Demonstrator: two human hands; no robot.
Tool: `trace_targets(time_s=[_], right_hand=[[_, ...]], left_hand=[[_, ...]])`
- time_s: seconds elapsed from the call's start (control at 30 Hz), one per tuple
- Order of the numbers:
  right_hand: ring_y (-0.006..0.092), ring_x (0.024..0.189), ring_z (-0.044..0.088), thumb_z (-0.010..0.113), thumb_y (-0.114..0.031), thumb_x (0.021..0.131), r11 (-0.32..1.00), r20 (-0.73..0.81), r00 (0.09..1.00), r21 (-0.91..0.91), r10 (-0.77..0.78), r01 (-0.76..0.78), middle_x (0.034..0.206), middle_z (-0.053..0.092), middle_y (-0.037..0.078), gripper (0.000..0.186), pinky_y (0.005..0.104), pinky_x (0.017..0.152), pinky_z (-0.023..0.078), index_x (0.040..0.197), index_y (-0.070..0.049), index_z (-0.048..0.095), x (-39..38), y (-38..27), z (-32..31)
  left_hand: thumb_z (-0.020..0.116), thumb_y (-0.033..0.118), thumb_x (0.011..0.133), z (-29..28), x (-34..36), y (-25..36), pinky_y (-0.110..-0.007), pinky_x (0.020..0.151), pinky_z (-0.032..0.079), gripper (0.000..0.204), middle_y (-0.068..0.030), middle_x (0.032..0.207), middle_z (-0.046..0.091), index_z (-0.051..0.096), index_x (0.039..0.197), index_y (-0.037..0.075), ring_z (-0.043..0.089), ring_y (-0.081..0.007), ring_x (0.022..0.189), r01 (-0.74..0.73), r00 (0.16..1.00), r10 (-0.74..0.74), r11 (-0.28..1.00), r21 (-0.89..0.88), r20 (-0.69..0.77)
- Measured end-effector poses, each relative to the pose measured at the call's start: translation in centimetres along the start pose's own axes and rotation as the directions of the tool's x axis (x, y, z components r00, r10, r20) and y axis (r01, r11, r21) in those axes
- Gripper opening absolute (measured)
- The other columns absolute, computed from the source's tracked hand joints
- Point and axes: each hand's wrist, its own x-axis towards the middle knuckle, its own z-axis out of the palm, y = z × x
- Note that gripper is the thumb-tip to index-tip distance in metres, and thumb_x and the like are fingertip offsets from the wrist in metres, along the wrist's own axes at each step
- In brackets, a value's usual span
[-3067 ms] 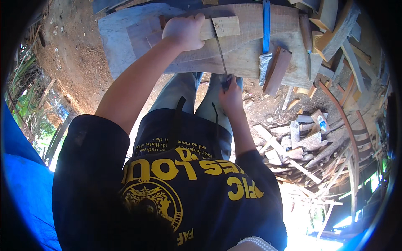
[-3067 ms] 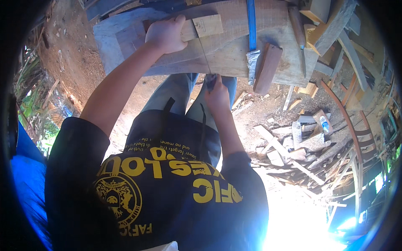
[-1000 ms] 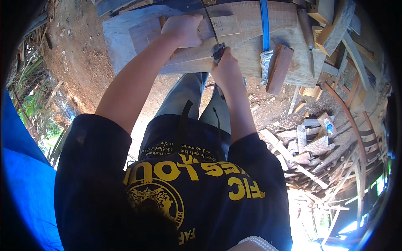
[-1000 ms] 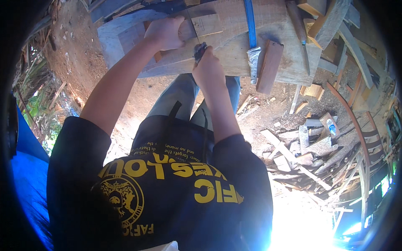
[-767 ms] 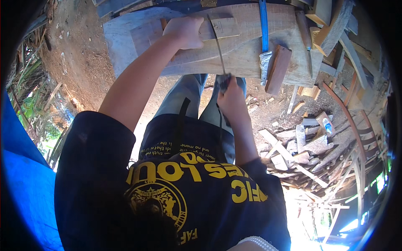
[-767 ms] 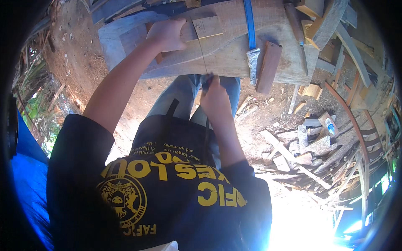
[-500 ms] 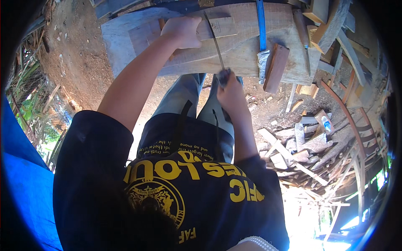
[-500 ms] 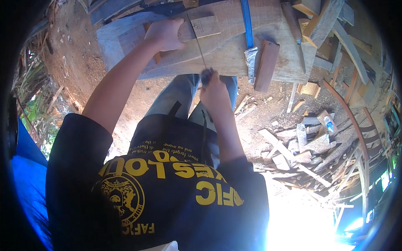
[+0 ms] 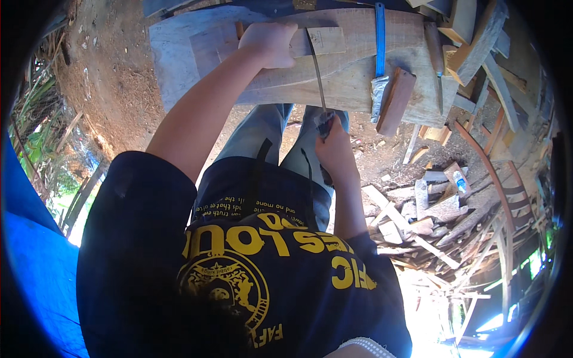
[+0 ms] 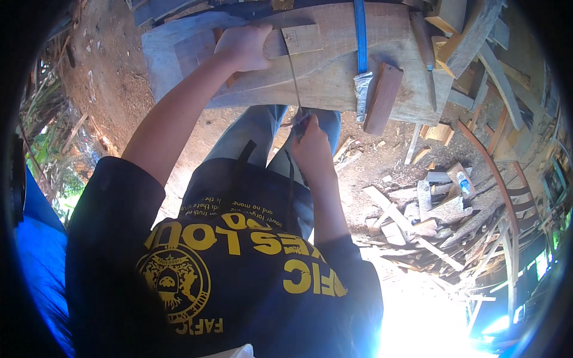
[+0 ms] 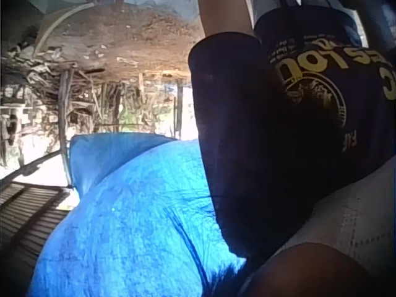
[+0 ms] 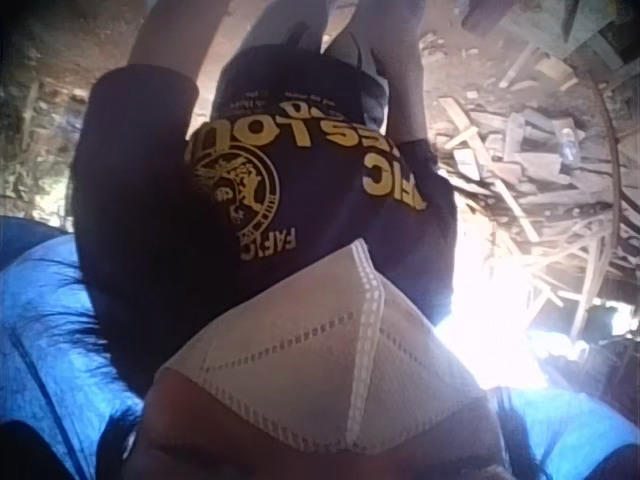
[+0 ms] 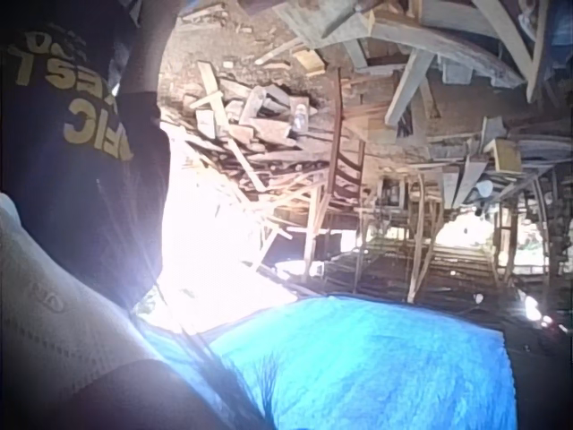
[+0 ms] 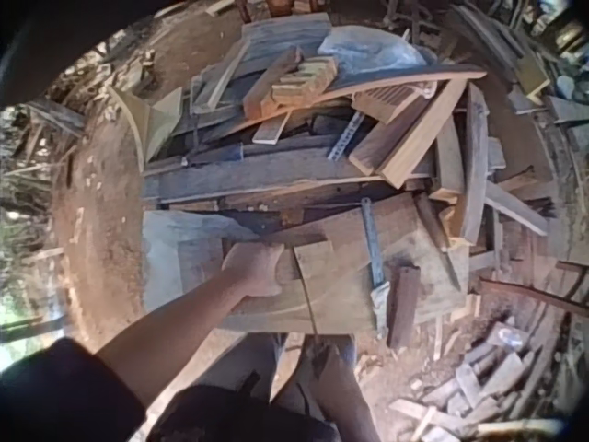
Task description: Manually sawing and chiseling a piece of wood at a workbench.
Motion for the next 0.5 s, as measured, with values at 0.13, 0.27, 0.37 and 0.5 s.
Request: trace_targets(time_s=[0.13, 0.27, 0.37, 0.5], right_hand=[[0.0467, 0.098, 0.062, 0.061, -0.010, 0.082, 0.998, -0.014, 1.000, -0.066, -0.007, 0.006, 0.101, 0.065, 0.031, 0.042, 0.0495, 0.081, 0.053, 0.119, 0.006, 0.050, 2.9, 0.6, 1.2], [0.0465, 0.097, 0.063, 0.060, -0.009, 0.082, 0.988, 0.099, 0.984, -0.054, 0.151, -0.147, 0.098, 0.065, 0.031, 0.044, 0.0503, 0.080, 0.053, 0.122, 0.006, 0.050, 1.3, 0.6, 1.7], [0.0473, 0.096, 0.062, 0.059, -0.011, 0.083, 0.998, -0.034, 0.999, 0.058, 0.016, -0.014, 0.095, 0.065, 0.032, 0.041, 0.0503, 0.081, 0.053, 0.119, 0.007, 0.051, 0.2, 1.0, 1.8], [0.0455, 0.095, 0.064, 0.058, -0.008, 0.082, 0.997, -0.046, 0.996, -0.028, -0.078, 0.076, 0.095, 0.067, 0.029, 0.043, 0.0493, 0.081, 0.053, 0.121, 0.007, 0.051, 3.2, 0.4, 2.0]], left_hand=[[0.072, 0.030, 0.063, 0.2, 0.1, 0.0, -0.043, 0.078, 0.054, 0.049, -0.0159, 0.092, 0.069, 0.058, 0.102, 0.006, 0.068, -0.0317, 0.091, 0.010, 1.000, -0.010, 1.000, -0.003, -0.007], [0.072, 0.031, 0.062, 0.2, 0.0, -0.1, -0.043, 0.078, 0.055, 0.049, -0.0151, 0.092, 0.069, 0.059, 0.102, 0.006, 0.068, -0.0315, 0.091, -0.018, 1.000, 0.018, 1.000, -0.006, -0.016], [0.072, 0.032, 0.062, 0.2, -0.1, -0.1, -0.042, 0.078, 0.055, 0.050, -0.0148, 0.093, 0.069, 0.060, 0.103, 0.006, 0.068, -0.0310, 0.091, -0.014, 0.999, 0.014, 1.000, -0.004, -0.036], [0.073, 0.032, 0.062, 0.2, 0.1, 0.1, -0.042, 0.079, 0.055, 0.052, -0.0151, 0.093, 0.069, 0.060, 0.105, 0.007, 0.068, -0.0303, 0.092, 0.016, 1.000, -0.016, 1.000, 0.006, 0.003]])
